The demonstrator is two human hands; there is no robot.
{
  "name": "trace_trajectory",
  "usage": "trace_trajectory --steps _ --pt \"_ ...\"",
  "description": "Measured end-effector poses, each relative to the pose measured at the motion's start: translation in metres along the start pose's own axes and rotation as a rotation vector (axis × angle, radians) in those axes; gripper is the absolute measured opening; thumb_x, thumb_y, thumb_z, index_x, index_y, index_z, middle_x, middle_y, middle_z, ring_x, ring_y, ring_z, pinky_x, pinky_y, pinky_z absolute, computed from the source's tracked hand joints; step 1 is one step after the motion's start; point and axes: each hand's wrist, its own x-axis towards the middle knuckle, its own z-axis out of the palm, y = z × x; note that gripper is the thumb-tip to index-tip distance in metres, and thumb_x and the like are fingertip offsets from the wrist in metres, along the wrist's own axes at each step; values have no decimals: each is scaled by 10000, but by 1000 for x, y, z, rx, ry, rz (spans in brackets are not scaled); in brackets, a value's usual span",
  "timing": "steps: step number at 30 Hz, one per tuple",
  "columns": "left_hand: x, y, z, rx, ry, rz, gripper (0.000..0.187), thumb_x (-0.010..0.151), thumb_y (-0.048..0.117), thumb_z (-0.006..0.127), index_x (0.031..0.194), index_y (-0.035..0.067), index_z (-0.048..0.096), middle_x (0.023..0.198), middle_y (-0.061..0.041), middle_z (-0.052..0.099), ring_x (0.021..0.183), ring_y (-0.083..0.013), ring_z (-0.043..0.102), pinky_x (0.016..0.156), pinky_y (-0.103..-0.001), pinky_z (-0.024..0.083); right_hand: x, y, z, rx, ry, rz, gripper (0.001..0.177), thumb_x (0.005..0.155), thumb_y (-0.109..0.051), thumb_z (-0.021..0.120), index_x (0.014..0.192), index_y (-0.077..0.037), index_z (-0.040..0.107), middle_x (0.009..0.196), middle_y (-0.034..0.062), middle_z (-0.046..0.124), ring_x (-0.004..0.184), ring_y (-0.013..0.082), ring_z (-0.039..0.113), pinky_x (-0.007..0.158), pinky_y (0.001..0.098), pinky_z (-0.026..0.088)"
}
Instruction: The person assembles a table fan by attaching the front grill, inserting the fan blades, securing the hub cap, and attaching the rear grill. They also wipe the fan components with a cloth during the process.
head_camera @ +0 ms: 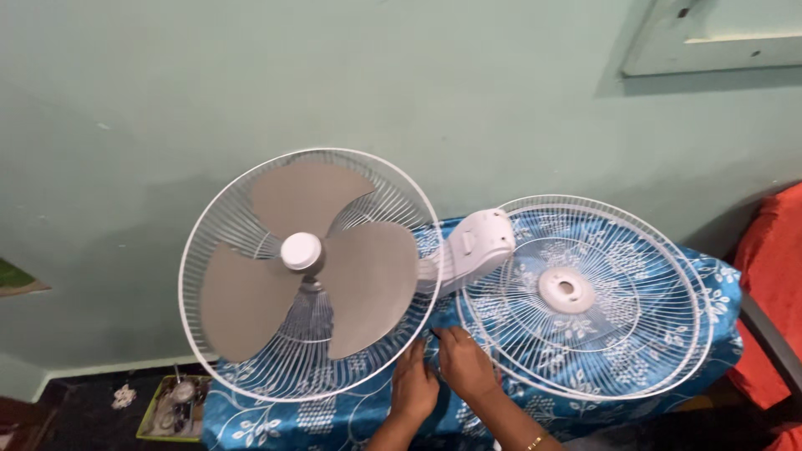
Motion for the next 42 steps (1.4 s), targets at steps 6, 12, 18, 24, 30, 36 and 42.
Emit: trace_trajectory --steps 6,12,18,24,30,36,42 --pt "-25 -18 -17 -43 -21 21 622 851 38 642 1443 0 457 1514 -218 457 1411 -399 402 1169 -441 310 -14 21 45 59 -33 60 464 810 57 546 1256 -26 644 1124 236 661 1041 428 640 896 472 533" --pt "-41 28 4 -181 -88 26 661 852 67 660 1470 25 430 1525 -202 441 1423 -376 396 1177 -437 308 -51 3 -43 149 70 177 357 848 -9 598 1188 -65 691 1147 172 687 1015 398 674 863 444 549" --pt "-59 129 31 -296 -65 312 618 885 77 636 1473 18 455 1530 -207 462 1431 -388 416 1174 -453 328 -93 0 -158 38 245 265 304 864 -104 689 1167 -86 705 1161 136 707 1068 363 685 878 413 555" --pt "-85 236 57 -361 -201 379 595 910 115 616 1474 28 448 1546 -202 435 1420 -384 408 1151 -462 331 -145 41 -241 -63 441 288 397 840 -128 725 1234 -94 687 1299 137 666 1177 350 640 965 397 521" --pt "-134 338 123 -417 -162 458 577 915 120 590 1472 25 472 1552 -204 453 1442 -386 406 1169 -472 323 -216 107 -322 -95 480 298 469 838 -135 725 1299 -93 650 1379 154 610 1263 341 587 1019 406 493" --pt "-190 429 208 -452 -138 484 568 922 127 589 1471 30 482 1550 -210 453 1450 -409 392 1179 -492 307 -283 183 -408 -143 507 293 489 851 -143 722 1328 -82 634 1406 162 586 1292 362 567 1036 418 481" --pt "-223 482 272 -440 -208 515 588 896 104 598 1467 27 479 1538 -215 448 1433 -408 390 1168 -492 301 -317 250 -466 -113 548 365 488 853 -150 714 1330 -89 632 1414 163 581 1300 357 559 1031 416 481"
